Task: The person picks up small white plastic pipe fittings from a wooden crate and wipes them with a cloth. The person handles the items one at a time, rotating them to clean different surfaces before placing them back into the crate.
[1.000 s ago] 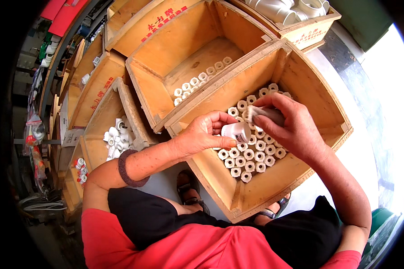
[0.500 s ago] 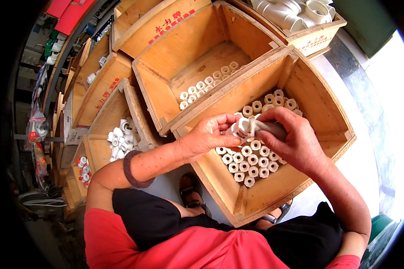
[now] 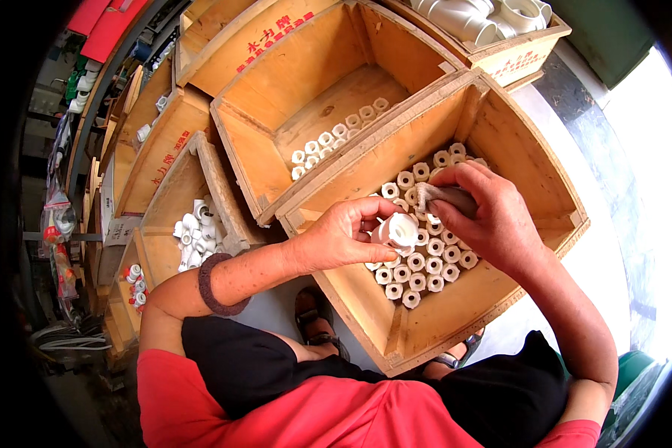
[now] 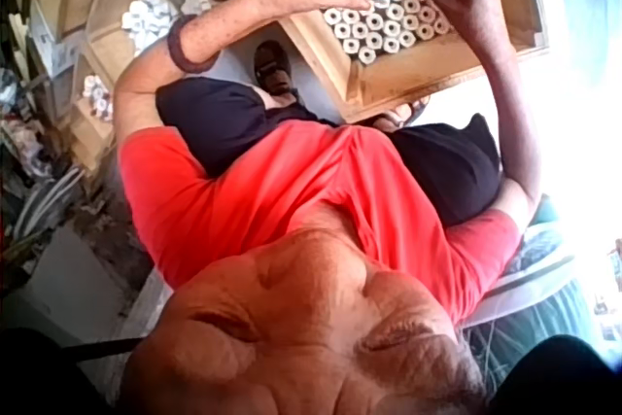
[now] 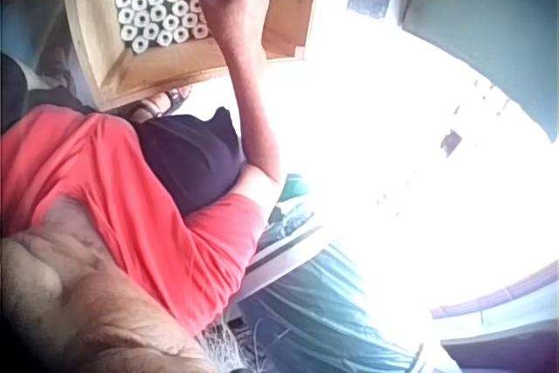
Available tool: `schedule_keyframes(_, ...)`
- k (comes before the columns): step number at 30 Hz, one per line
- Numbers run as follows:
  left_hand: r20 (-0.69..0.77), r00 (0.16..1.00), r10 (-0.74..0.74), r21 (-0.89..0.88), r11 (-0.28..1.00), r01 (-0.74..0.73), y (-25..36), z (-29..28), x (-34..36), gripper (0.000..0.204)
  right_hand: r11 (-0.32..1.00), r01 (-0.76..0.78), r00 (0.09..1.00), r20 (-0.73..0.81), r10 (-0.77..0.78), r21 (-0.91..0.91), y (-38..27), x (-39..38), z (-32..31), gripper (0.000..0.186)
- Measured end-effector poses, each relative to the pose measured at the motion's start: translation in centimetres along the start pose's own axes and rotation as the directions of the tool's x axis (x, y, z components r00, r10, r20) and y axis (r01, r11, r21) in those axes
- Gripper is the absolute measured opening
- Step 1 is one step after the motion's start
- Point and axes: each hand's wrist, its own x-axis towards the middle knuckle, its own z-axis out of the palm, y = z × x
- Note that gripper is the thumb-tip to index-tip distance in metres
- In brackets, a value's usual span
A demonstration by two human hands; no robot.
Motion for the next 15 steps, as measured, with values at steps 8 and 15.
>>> schedule_keyframes(8, 0.084, 0.996, -0.010, 0.001, 1.000, 0.010, -1.1, 0.8, -0.1, 0.048, 0.999, 0.047, 0.989, 0.141, -0.046, -0.007, 0.9, -0.7, 0.2, 0.023)
schedule_keyframes(15, 0.108, 0.992, -0.062, 0.112, 0.992, 0.050, -0.4, 1.2, -0.8, 0.043, 0.999, -0.032, 0.977, 0.211, 0.026, 0.024, -0.6, -1.0, 0.3, 0.023)
